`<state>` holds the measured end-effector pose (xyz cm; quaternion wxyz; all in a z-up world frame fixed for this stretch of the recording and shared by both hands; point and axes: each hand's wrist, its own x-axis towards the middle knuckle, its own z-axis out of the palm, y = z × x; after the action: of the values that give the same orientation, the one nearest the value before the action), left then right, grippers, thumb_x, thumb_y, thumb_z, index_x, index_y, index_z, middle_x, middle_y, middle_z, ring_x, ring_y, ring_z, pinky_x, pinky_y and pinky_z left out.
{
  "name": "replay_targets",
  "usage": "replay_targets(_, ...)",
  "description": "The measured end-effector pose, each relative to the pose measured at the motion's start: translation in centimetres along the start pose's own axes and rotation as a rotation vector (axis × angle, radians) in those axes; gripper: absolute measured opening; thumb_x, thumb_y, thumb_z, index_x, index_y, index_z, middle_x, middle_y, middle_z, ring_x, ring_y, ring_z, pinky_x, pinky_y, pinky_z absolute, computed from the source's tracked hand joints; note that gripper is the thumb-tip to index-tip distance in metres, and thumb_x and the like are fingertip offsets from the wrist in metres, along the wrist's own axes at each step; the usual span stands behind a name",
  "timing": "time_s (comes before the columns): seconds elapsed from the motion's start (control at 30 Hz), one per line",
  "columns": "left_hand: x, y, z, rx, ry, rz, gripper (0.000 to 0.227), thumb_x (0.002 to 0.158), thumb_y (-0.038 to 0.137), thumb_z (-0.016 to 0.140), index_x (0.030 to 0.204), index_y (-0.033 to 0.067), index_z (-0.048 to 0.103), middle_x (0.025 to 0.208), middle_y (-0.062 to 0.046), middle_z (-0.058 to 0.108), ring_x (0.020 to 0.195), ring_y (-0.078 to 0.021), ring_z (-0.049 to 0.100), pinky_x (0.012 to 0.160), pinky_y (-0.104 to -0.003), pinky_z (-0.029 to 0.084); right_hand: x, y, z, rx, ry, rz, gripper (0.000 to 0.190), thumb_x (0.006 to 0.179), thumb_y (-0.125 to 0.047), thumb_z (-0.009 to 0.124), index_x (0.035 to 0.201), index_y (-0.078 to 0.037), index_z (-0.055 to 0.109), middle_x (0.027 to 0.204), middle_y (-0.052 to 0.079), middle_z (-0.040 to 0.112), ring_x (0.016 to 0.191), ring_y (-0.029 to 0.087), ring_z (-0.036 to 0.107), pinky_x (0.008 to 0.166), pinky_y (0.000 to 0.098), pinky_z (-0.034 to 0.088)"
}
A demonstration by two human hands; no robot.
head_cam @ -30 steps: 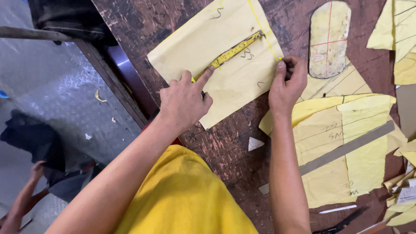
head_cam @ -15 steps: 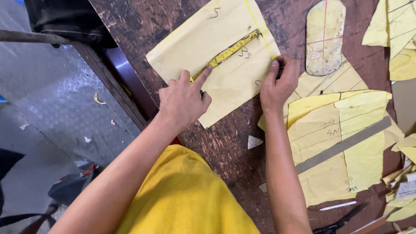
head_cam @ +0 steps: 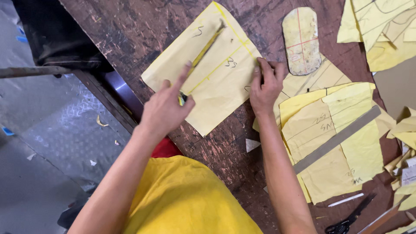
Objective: The person uses a tape measure, ruler, and marker to draw lines and curves on a yellow paper pattern. They trace around a template and use a small triangular guide to draw curved sections. The person repeatedly measures and marks the paper to create a pattern layout.
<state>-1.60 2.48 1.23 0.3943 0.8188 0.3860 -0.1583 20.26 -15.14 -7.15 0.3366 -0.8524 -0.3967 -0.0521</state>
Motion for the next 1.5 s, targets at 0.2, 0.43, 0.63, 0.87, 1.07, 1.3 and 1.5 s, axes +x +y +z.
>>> replay_targets(0.2, 2.4, -3.5, -3.3, -0.043, 0.159, -0.065, 0.11, 0.091, 0.038, 0.07, 0.166, 0.0214, -0.008, 0.117, -0.031, 0.06, 0.088, -0.0421, 0.071, 0.076, -0.051, 0.06, 1.5, 0.4, -2.0, 0.051, -0.025, 0.221, 0.032, 0.097, -0.009, 0.075, 0.128, -0.003, 0.072, 0.119, 0.015, 0.055, 0.114, 0.033, 0.061, 0.104, 0.0375, 0.051)
replay_targets(0.43, 8.0, -6.0, -6.9, 0.175, 0.41, -0.006, 0.102, 0.092, 0.041, 0.074, 0.164, 0.004, 0.014, 0.132, -0.026, 0.055, 0.114, -0.0461, 0.06, 0.091, -0.06, 0.049, 5.0, 4.7, -6.2, -0.294, -0.038, 0.276, 0.065, 0.084, -0.019, 0.093, 0.131, 0.011, 0.058, 0.13, 0.029, 0.043, 0.11, 0.048, 0.059, 0.093, 0.0499, 0.049)
replay_targets(0.63, 10.1, -7.3, -6.4, 0.317, 0.502, 0.014, 0.082, 0.096, 0.04, 0.07, 0.159, 0.0003, 0.034, 0.14, -0.026, 0.047, 0.135, -0.0462, 0.042, 0.104, -0.07, 0.031, 5.2, 5.1, -6.2, -0.249, -0.096, 0.395, 0.058, 0.086, -0.017, 0.093, 0.131, 0.005, 0.063, 0.133, 0.021, 0.05, 0.118, 0.042, 0.063, 0.101, 0.0481, 0.052)
replay_targets(0.87, 7.1, -4.2, 0.9, 0.223, 0.678, 0.344, 0.057, 0.1, 0.024, 0.069, 0.153, 0.0137, 0.052, 0.155, -0.017, 0.042, 0.161, -0.0383, 0.024, 0.131, -0.067, 0.006, 4.7, 8.7, -6.6, -0.487, -0.01, 0.049, 0.075, 0.076, -0.028, 0.102, 0.119, 0.014, 0.057, 0.127, 0.044, 0.038, 0.108, 0.055, 0.052, 0.097, 0.0566, 0.046)
replay_targets(1.07, 6.2, -1.2, 7.2, 0.205, 0.376, 0.535, 0.061, 0.1, 0.047, 0.061, 0.151, 0.0132, 0.053, 0.159, -0.015, 0.038, 0.156, -0.035, 0.019, 0.123, -0.068, 0.002, 5.3, 9.9, -8.0, 0.118, 0.048, 0.382, 0.021, 0.104, 0.002, 0.068, 0.124, 0.006, 0.065, 0.119, 0.016, 0.068, 0.1, 0.022, 0.067, 0.086, 0.0355, 0.059)
replay_targets(1.3, 6.9, -2.4, 7.7, 0.157, 0.326, 0.495, 0.073, 0.097, 0.054, 0.065, 0.153, 0.0126, 0.045, 0.161, -0.011, 0.037, 0.158, -0.0313, 0.017, 0.126, -0.063, 0.001, 5.6, 0.9, -2.6, 0.462, -0.19, 0.686, 0.018, 0.096, -0.003, 0.068, 0.113, -0.003, 0.07, 0.095, 0.004, 0.071, 0.06, 0.01, 0.054, 0.05, 0.0291, 0.045)
replay_targets(1.5, 6.6, -2.1, 7.4, 0.061, 0.364, 0.468, 0.089, 0.089, 0.055, 0.074, 0.158, 0.0116, 0.039, 0.152, -0.017, 0.039, 0.154, -0.0324, 0.027, 0.129, -0.063, 0.006, 4.3, -3.0, 3.0, 0.156, -0.181, 0.33, 0.015, 0.089, -0.006, 0.074, 0.103, 0.0, 0.07, 0.096, 0.014, 0.071, 0.085, 0.029, 0.07, 0.078, 0.041, 0.054)
